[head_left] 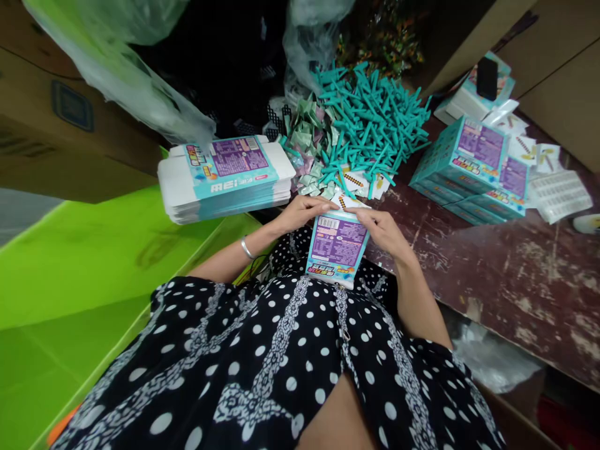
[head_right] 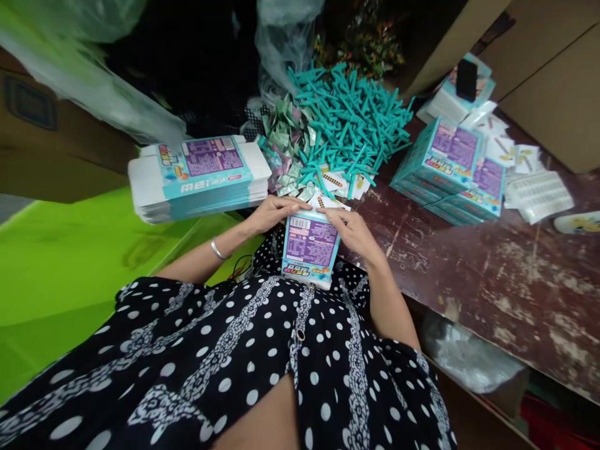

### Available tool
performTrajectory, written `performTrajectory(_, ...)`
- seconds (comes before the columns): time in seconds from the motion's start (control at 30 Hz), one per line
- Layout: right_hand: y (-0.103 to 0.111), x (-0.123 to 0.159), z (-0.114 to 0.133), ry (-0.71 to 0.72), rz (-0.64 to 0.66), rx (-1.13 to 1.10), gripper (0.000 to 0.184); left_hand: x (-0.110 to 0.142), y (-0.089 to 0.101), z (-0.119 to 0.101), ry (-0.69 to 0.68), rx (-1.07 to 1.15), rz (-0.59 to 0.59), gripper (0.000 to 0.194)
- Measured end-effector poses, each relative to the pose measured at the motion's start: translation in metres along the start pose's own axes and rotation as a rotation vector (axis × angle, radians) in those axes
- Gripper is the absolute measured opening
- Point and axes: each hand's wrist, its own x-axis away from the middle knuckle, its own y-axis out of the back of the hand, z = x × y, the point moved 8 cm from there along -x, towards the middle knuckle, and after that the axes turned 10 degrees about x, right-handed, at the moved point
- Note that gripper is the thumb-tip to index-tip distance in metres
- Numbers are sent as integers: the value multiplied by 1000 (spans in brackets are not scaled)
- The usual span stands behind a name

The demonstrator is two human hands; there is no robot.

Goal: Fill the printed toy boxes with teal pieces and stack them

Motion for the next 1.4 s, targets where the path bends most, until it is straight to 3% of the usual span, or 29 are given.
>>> performTrajectory(0.1,-6,11,4,92,83,101,46,8,-4,-1,-37,-42,205,36)
performTrajectory(0.17,-12,19,7,142,124,178,45,13,-4,2,-22,-53,270,39)
performTrajectory(0.37,-22,27,5,159,61,356,50,16,-2,13,-15,-24,249,34)
performTrajectory(0.47,-18,25,-3,137,-18,305,56,12,4,15,-21,-3,136,35)
performTrajectory(0.6,10,27,-25,46,-122,51,116,4,31,6,-137,132,-259,51)
performTrajectory(0.63,18,29,-30,26,-119,9,121,4,37,2,-183,160,-346,55)
performTrajectory(0.7,38,37,-36,-4,-127,-40,113,5,39,-7,-248,152,-421,61)
performTrajectory(0.8,66,50,-37,-73,-193,-103,69,9,21,-27,-296,-115,-303,85)
performTrajectory(0.87,65,55,-31,-110,-135,-99,43,17,-1,-43,-352,-386,-133,99)
performTrajectory(0.93,44,55,-21,-108,27,-74,31,27,-26,-52,-381,-573,84,95)
performTrajectory(1.03,2,52,-16,-73,296,-133,37,40,-46,-49,-292,-640,336,70)
performTrajectory(1.1,-14,45,-24,-72,333,-198,48,44,-41,-43,-165,-609,417,56)
performTrajectory(1.17,-11,31,-38,-88,163,-154,50,46,-26,-36,-16,-559,471,43)
performTrajectory(1.27,-3,10,-43,-49,-121,200,38,48,6,-28,254,-442,534,32)
performTrajectory(1.4,-38,-12,-24,44,-61,656,43,54,43,-17,559,-354,534,34)
